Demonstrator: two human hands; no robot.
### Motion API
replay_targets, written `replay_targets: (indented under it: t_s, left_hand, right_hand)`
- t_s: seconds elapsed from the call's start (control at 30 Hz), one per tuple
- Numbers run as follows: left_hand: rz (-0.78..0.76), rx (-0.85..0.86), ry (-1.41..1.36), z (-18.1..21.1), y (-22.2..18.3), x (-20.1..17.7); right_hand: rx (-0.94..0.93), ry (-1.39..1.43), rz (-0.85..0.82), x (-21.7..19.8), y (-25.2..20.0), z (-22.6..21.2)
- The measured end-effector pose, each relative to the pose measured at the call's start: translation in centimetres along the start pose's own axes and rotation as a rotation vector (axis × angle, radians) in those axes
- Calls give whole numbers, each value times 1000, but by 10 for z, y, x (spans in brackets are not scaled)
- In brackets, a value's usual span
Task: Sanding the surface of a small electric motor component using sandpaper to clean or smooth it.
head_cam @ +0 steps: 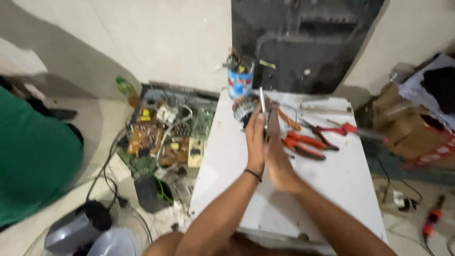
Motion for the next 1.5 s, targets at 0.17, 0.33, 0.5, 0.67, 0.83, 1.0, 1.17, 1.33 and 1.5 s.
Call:
replay_targets:
  t_s: [0.17, 0.33, 0.5, 0.67, 0.83, 1.0, 1.17, 1.33, 1.5]
  left_hand:
    - [-18, -18, -4, 33, -3, 13]
    - [-11, -259, -155, -9, 1, 10]
    - [0, -55, -45, 35, -6, 11]
    - [-42, -71, 10, 4, -3, 13]
    - [-39, -68, -37, 7, -3, 14]
    - [11, -64, -138, 28, 5, 16]
    - [6, -85, 9, 3, -1, 22]
    - [97, -89, -130, 13, -5, 38]
    - [51, 17, -93, 28, -1, 45]
  right_hand:
    - [146, 33, 51, 44, -25, 89]
    - [208, 124, 47, 34, -25, 68]
    - [97, 330, 18, 2, -21, 9]
    - [192, 510, 199, -3, 13, 39]
    - [-174, 315, 198, -35, 22, -55]
    - [68, 154, 46, -29, 10, -58]
    - [193, 533, 303, -68, 42, -46]
    - [557, 1094, 351, -52, 16, 24]
    - [262, 589, 505, -21, 6, 102]
Point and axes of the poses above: each hand's wrist, its own y-axis towards the middle knuckle, its own x-axis out of the palm, z = x × y, the point moved 3 cm from there along y, towards the middle knuckle, and after that the axes turned 5 degrees about -z, right-handed, at the moved point
